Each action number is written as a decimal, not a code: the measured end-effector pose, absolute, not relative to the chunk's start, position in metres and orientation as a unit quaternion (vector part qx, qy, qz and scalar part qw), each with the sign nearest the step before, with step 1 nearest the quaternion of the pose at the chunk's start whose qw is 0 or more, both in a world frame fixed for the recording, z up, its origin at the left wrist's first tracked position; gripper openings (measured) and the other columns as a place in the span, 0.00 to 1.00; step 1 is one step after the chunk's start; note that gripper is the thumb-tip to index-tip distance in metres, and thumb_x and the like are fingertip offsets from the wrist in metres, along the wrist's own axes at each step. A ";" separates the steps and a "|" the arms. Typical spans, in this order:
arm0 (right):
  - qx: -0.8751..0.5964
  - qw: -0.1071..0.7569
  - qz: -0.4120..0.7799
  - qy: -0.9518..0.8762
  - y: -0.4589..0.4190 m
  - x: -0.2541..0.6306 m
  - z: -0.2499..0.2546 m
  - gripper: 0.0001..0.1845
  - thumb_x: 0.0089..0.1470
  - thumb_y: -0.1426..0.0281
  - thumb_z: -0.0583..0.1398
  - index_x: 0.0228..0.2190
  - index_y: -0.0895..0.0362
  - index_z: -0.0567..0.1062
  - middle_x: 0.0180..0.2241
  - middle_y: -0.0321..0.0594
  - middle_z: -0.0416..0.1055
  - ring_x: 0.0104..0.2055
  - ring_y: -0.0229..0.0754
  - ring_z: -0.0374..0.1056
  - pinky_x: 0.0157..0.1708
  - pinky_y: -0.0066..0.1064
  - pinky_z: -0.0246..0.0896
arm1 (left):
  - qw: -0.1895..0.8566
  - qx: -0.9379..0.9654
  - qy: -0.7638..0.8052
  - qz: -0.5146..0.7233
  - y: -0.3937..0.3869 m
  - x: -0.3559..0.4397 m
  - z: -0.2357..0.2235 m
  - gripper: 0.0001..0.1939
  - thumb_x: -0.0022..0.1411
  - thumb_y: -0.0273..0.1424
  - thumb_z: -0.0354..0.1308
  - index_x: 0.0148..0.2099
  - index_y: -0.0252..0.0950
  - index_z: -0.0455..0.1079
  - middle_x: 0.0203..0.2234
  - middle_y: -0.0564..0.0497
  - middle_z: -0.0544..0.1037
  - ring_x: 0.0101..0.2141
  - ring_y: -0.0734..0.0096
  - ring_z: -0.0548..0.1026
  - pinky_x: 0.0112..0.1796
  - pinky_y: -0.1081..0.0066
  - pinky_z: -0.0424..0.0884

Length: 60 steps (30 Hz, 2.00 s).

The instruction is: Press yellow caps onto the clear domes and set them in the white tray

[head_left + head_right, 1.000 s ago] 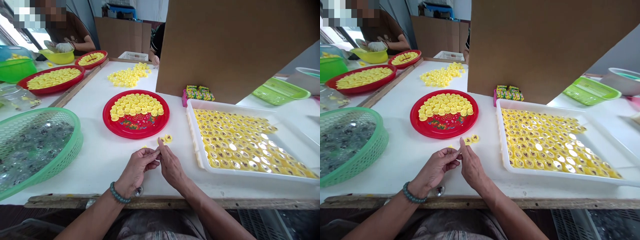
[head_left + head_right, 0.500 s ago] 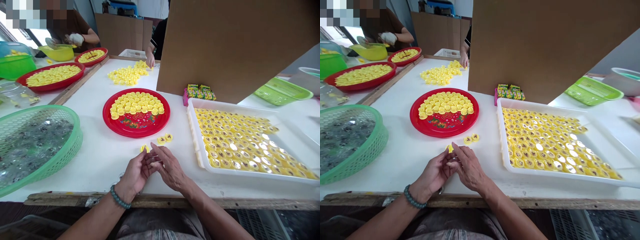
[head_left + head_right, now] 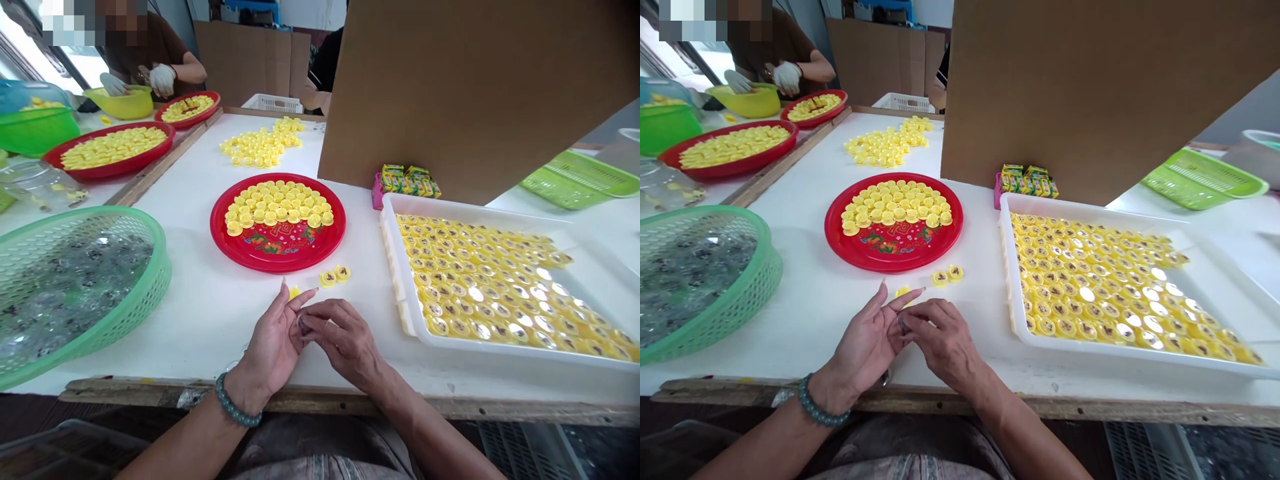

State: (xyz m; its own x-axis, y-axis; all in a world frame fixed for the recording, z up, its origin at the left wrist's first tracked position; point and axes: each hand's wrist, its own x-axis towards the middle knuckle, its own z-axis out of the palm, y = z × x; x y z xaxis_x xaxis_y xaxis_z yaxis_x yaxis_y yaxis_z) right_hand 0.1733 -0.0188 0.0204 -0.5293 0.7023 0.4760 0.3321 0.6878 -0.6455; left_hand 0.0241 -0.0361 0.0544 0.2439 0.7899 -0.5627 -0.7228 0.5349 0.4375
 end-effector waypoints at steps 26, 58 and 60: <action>-0.333 0.344 0.261 -0.838 -0.010 0.183 0.014 0.18 0.54 0.71 0.59 0.47 0.54 0.69 0.38 0.42 0.70 0.37 0.39 0.68 0.37 0.31 0.67 | 0.659 0.395 0.529 0.360 -0.027 0.004 0.041 0.08 0.50 0.34 0.64 0.31 0.34 0.76 0.27 0.49 0.77 0.31 0.70 0.71 0.36 0.73 0.64; -0.423 0.347 0.198 -0.813 -0.011 0.184 0.006 0.16 0.54 0.66 0.60 0.45 0.56 0.70 0.34 0.42 0.73 0.35 0.40 0.70 0.33 0.30 0.69 | 0.241 0.841 0.474 0.101 0.010 -0.028 0.046 0.16 0.55 0.22 0.52 0.46 0.37 0.70 0.39 0.47 0.72 0.42 0.62 0.69 0.43 0.65 0.65; -0.425 0.332 0.202 -0.818 -0.011 0.184 0.006 0.16 0.54 0.67 0.59 0.46 0.56 0.70 0.36 0.42 0.73 0.36 0.40 0.70 0.34 0.30 0.69 | 0.248 0.819 0.502 0.125 0.003 -0.024 0.039 0.13 0.57 0.23 0.52 0.44 0.37 0.71 0.35 0.48 0.72 0.38 0.63 0.70 0.39 0.67 0.66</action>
State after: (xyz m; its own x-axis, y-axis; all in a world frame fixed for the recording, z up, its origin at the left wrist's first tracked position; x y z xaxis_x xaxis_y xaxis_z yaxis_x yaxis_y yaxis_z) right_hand 0.1837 -0.0111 0.0056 -0.4186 0.8291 0.3707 0.5615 0.5570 -0.6119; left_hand -0.0241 0.0035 0.0393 0.4642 0.8847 -0.0433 0.7606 -0.3731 0.5313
